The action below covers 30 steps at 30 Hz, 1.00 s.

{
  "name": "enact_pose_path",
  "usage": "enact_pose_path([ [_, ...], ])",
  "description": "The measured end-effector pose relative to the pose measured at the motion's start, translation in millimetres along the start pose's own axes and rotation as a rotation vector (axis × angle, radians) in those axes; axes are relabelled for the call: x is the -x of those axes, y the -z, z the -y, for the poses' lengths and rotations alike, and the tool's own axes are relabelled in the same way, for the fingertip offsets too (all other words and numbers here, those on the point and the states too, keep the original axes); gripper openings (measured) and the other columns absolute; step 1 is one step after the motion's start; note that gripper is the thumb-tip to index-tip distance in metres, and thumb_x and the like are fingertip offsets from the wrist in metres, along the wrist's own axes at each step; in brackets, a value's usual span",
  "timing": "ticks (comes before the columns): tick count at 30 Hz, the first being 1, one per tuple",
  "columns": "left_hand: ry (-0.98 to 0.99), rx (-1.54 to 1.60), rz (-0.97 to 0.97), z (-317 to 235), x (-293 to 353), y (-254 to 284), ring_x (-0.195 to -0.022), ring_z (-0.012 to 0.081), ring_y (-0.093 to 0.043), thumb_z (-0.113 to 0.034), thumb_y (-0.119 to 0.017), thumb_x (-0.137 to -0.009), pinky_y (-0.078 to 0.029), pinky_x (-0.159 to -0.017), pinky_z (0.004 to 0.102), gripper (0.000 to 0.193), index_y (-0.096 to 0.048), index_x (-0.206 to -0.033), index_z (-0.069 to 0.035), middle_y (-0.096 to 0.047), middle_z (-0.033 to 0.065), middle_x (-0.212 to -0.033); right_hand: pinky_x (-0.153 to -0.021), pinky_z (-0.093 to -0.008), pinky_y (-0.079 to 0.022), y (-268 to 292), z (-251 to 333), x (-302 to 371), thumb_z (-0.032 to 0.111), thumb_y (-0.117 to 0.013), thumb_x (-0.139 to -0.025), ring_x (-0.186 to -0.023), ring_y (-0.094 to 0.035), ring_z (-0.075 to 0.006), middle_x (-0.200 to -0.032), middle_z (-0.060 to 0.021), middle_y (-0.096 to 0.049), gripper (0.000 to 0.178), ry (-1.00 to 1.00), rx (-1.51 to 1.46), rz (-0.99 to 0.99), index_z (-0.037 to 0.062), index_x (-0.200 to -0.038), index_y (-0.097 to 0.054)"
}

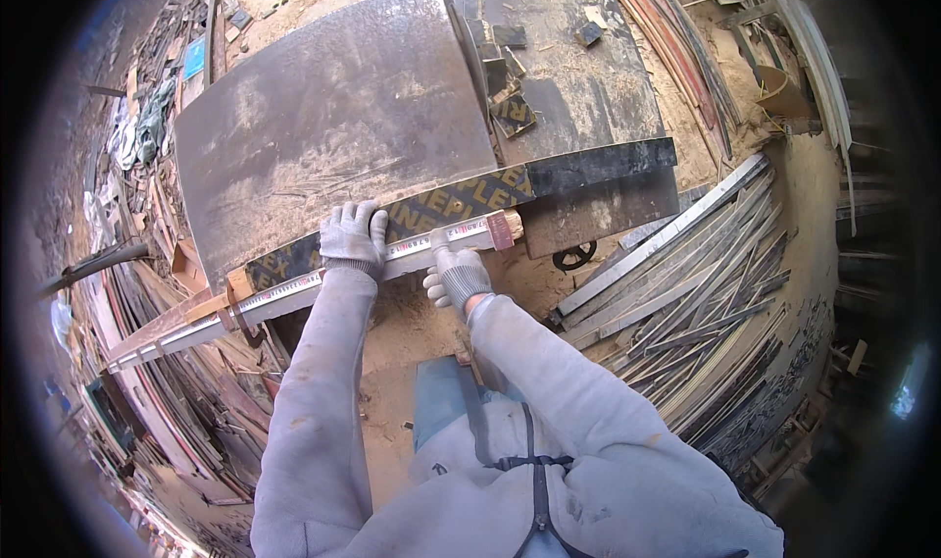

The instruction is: The person measures and marks wooden strips on a table saw, then cuts them to length. They repeatedly pick up strips from the floor, align them against a guide, and cut them one by one, stacking the finished pieces on the table.

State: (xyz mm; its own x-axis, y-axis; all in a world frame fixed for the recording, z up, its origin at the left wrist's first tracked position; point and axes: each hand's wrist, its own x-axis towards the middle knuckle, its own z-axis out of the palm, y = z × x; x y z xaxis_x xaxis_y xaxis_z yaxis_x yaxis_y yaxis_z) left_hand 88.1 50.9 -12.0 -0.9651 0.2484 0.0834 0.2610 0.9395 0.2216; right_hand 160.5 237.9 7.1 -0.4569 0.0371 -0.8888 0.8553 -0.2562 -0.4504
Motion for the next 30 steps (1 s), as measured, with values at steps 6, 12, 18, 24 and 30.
enact_pose_path([
  [6, -0.003, -0.043, -0.086, -2.3, 0.0, -5.0, -0.111, 0.0332, -0.061, -0.034, -0.055, -0.105, -0.046, -0.098, 0.0486, 0.026, -0.069, -0.117, -0.016, -0.068, 0.0100, -0.111, -0.037, -0.0321, -0.043, 2.3, 2.2, -0.9, 0.069, -0.057, -0.099, -0.042, -0.056, -0.0160, -0.062, -0.0082, -0.064, 0.068, 0.041, 0.002, 0.000, 0.0041, -0.079, -0.059],
  [12, 0.000, -0.028, -0.125, 0.8, -7.8, -8.9, -0.113, 0.0334, -0.061, -0.033, -0.054, -0.106, -0.046, -0.098, 0.0478, 0.026, -0.071, -0.113, -0.015, -0.068, 0.0102, -0.111, -0.038, -0.0322, -0.044, -0.6, 9.8, -6.5, 0.069, -0.058, -0.099, -0.042, -0.058, -0.0163, -0.062, -0.0081, -0.065, 0.069, 0.038, 0.063, -0.042, 0.0041, -0.078, -0.060],
  [18, -0.025, -0.028, -0.182, 7.6, -15.2, -14.4, -0.112, 0.0342, -0.062, -0.030, -0.055, -0.105, -0.047, -0.097, 0.0479, 0.024, -0.072, -0.111, -0.014, -0.069, 0.0104, -0.109, -0.036, -0.0287, -0.040, -3.4, 17.6, -4.1, 0.068, -0.056, -0.100, -0.041, -0.054, -0.0129, -0.061, -0.0049, -0.062, 0.067, 0.078, 0.080, -0.029, 0.0039, -0.082, -0.061],
  [24, -0.022, -0.036, -0.182, 10.8, -17.8, -17.7, -0.110, 0.0322, -0.063, -0.033, -0.055, -0.105, -0.048, -0.096, 0.0470, 0.025, -0.072, -0.110, -0.015, -0.070, 0.0090, -0.108, -0.035, -0.0290, -0.037, -6.8, 15.9, -11.7, 0.068, -0.055, -0.101, -0.040, -0.053, -0.0129, -0.059, -0.0048, -0.060, 0.068, 0.099, 0.090, -0.050, 0.0040, -0.080, -0.059],
  [30, -0.004, -0.011, -0.194, 14.7, -18.9, -23.0, -0.108, 0.0334, -0.063, -0.033, -0.056, -0.104, -0.049, -0.095, 0.0488, 0.024, -0.072, -0.107, -0.015, -0.069, 0.0104, -0.107, -0.036, -0.0312, -0.040, -1.4, 17.1, -10.3, 0.064, -0.054, -0.103, -0.042, -0.055, -0.0151, -0.061, -0.0069, -0.063, 0.065, 0.097, 0.044, 0.003, 0.0032, -0.081, -0.060],
])
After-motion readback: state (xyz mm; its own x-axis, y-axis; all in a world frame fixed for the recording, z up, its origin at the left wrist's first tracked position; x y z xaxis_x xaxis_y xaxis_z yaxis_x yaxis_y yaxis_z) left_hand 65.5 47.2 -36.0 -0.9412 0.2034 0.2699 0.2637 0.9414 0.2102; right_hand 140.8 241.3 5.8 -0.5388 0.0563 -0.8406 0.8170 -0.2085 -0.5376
